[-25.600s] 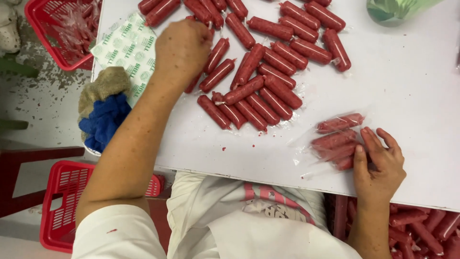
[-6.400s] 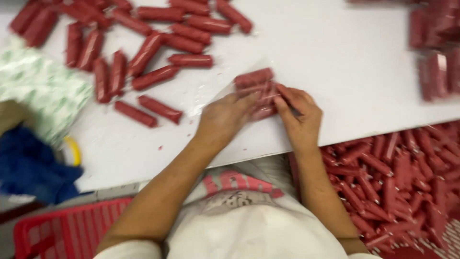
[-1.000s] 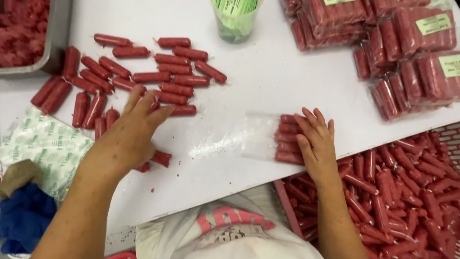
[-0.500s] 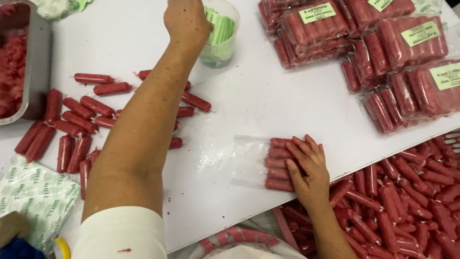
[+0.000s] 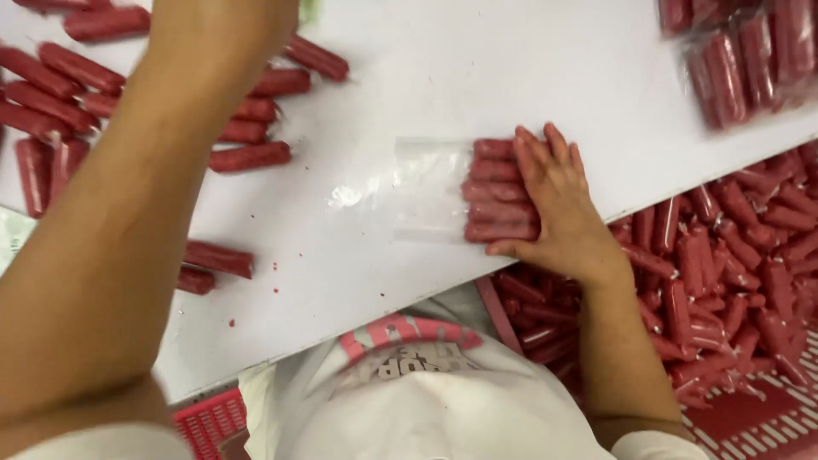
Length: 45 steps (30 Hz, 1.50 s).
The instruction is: Packaging small red sausages into clear plastic bags and adding labels on a production table.
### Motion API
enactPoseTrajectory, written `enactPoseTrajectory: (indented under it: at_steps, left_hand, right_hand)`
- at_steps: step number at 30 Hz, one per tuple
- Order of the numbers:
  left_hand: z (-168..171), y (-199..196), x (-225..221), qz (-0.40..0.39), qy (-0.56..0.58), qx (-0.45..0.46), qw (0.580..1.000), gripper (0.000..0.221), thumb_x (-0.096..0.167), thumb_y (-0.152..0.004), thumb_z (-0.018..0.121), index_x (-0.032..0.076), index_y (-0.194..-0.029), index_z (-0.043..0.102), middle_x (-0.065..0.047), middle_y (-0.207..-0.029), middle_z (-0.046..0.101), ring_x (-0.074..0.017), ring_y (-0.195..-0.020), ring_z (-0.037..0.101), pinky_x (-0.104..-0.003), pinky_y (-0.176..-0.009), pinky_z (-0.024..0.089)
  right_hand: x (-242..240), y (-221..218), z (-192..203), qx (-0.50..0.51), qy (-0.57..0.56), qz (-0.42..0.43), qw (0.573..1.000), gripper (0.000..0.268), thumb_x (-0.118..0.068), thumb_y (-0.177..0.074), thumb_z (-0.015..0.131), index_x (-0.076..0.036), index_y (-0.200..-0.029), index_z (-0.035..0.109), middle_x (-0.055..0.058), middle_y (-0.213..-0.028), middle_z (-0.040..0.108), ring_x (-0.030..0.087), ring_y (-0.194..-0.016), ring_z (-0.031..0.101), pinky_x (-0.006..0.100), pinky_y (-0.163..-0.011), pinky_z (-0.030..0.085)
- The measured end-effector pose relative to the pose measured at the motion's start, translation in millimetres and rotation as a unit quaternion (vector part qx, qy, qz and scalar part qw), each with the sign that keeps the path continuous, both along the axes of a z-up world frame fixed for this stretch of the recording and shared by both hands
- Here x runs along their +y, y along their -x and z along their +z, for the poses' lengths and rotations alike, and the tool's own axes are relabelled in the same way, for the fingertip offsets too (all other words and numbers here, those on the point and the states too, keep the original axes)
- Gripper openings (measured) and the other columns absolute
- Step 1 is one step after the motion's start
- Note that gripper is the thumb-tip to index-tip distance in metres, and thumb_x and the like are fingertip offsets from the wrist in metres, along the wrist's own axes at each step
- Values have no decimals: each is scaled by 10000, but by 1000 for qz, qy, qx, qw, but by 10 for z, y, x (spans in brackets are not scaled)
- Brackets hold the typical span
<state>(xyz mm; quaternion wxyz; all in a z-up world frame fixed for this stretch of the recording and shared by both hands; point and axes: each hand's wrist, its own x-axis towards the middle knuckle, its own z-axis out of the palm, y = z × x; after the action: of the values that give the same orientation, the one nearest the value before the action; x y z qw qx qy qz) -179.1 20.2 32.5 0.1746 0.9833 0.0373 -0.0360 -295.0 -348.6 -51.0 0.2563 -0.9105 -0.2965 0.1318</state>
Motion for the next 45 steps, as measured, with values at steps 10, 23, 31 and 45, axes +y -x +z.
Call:
enactPoseTrajectory:
  at_steps: [10,23,31,45]
  left_hand:
    - [-788,1160,-872,205,519,252,791,302,14,-828,830,102,-740,555,-66,-564,584,-135,-469,630,-228,-293,282]
    - [-711,997,-1621,186,474,275,815,324,181,-810,873,108,-666,592,-50,-566,558,-138,-373,376,-297,-374,302]
    - [-489,1085,-1574,149,491,322,795,171,39,-922,787,79,-873,628,-95,-654,660,-136,-438,515,-248,-351,423]
    - [-972,1121,-1515,-134,186,86,970,180,305,-937,569,220,-863,710,-16,-779,677,-268,-711,625,-421,-621,473]
  right_hand:
    - [-33,-114,45,-36,-38,29,998,1280,-716,-729,704,-117,-1615,0,277,-1660,212,446,-1557,15,584,-1252,29]
    - [-172,-158,-149,-105,-133,97,981,1013,-691,-901,639,-249,-1652,121,177,-1702,129,437,-1591,21,658,-1286,236]
    - [-175,-205,73,-71,3,91,993,1005,-697,-733,737,-286,-1571,364,194,-1662,183,480,-1509,167,737,-1172,74]
    - [4,-233,235,-60,67,90,992,1180,-744,-705,740,-284,-1623,160,219,-1689,56,465,-1534,-65,721,-1124,-140]
